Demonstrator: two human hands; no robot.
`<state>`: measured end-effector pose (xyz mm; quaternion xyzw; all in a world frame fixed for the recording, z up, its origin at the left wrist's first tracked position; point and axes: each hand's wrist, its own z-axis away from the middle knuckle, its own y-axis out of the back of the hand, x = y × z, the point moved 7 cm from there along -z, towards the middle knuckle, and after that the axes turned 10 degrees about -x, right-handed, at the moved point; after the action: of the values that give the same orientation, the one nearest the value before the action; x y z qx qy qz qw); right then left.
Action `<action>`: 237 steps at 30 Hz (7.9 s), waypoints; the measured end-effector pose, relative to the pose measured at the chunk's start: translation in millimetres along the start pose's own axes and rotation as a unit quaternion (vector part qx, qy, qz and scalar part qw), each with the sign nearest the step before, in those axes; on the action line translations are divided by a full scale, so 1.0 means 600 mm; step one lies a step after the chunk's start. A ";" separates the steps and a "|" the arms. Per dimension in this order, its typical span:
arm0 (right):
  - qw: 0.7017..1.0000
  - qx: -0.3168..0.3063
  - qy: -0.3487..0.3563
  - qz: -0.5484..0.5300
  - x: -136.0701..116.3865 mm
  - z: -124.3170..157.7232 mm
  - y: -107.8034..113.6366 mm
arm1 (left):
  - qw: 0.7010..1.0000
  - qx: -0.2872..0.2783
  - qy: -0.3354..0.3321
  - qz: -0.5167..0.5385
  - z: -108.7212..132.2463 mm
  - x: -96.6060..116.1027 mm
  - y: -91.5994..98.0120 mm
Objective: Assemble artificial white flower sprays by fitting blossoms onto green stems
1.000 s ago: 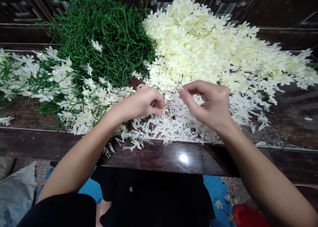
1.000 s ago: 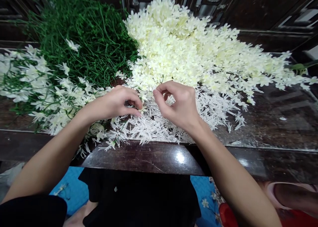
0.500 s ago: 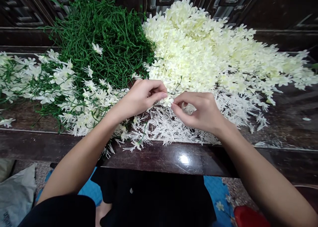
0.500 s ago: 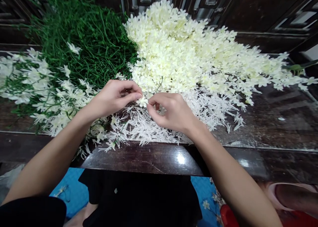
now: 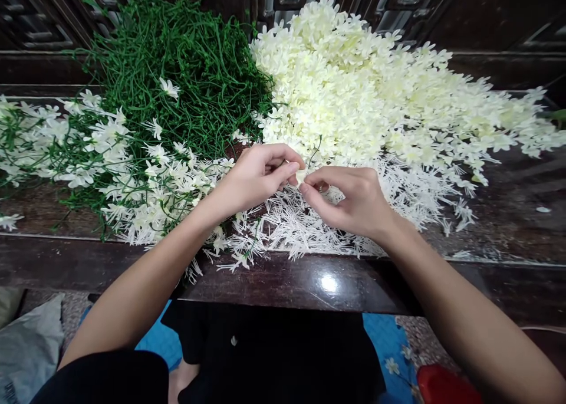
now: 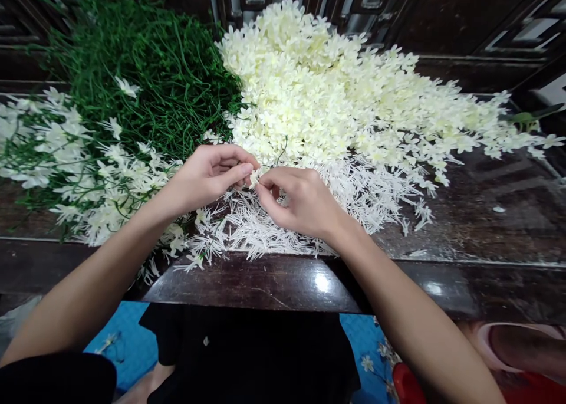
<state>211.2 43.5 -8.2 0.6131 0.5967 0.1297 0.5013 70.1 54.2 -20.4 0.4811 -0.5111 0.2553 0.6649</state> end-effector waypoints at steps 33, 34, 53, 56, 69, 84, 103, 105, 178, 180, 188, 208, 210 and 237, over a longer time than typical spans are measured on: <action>0.997 0.066 -0.031 0.038 0.002 0.002 0.022 | 0.999 0.008 -0.030 0.020 0.002 0.006 0.010; 0.997 0.065 -0.032 0.037 0.002 0.002 0.022 | 0.999 0.006 -0.029 0.017 0.002 0.006 0.010; 0.996 0.059 -0.028 0.054 0.003 0.008 0.016 | 1.000 0.011 -0.022 0.017 0.000 -0.001 -0.002; 0.996 0.062 -0.034 0.048 0.005 0.007 0.018 | 0.999 0.032 -0.030 0.020 0.000 0.000 0.001; 0.974 0.057 -0.134 -0.176 0.033 0.006 0.007 | 0.995 0.059 -0.076 0.017 0.003 0.011 0.007; 0.938 0.071 -0.189 -0.281 0.054 0.008 0.010 | 0.976 0.139 -0.073 0.148 0.006 -0.002 0.044; 0.905 0.089 -0.168 -0.380 0.050 0.007 0.012 | 0.995 0.077 -0.045 0.038 0.001 -0.004 0.010; 0.903 0.099 -0.170 -0.381 0.051 0.007 0.015 | 0.997 0.067 -0.038 0.030 -0.001 -0.008 0.006; 0.970 0.027 -0.182 -0.162 0.048 0.008 0.021 | 0.934 0.088 -0.200 -0.282 0.017 0.039 0.002; 0.972 0.029 -0.177 -0.153 0.047 0.008 0.021 | 0.932 0.085 -0.198 -0.293 0.018 0.039 0.000; 0.981 0.026 -0.146 -0.123 0.033 0.007 0.023 | 0.926 0.091 -0.229 -0.286 0.017 0.032 -0.011; 0.986 -0.019 -0.108 -0.122 0.027 0.006 0.014 | 0.897 0.111 -0.288 -0.318 0.021 0.028 -0.019; 0.987 -0.013 -0.104 -0.120 0.028 0.007 0.013 | 0.904 0.107 -0.265 -0.317 0.017 0.025 -0.019; 0.981 0.020 -0.153 -0.116 0.023 0.014 0.004 | 0.917 0.084 -0.169 -0.352 0.014 0.014 -0.033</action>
<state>222.7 52.4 -16.2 0.5625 0.5823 -0.0368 0.5858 85.8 37.5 -20.3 0.7200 -0.3905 -0.0386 0.5724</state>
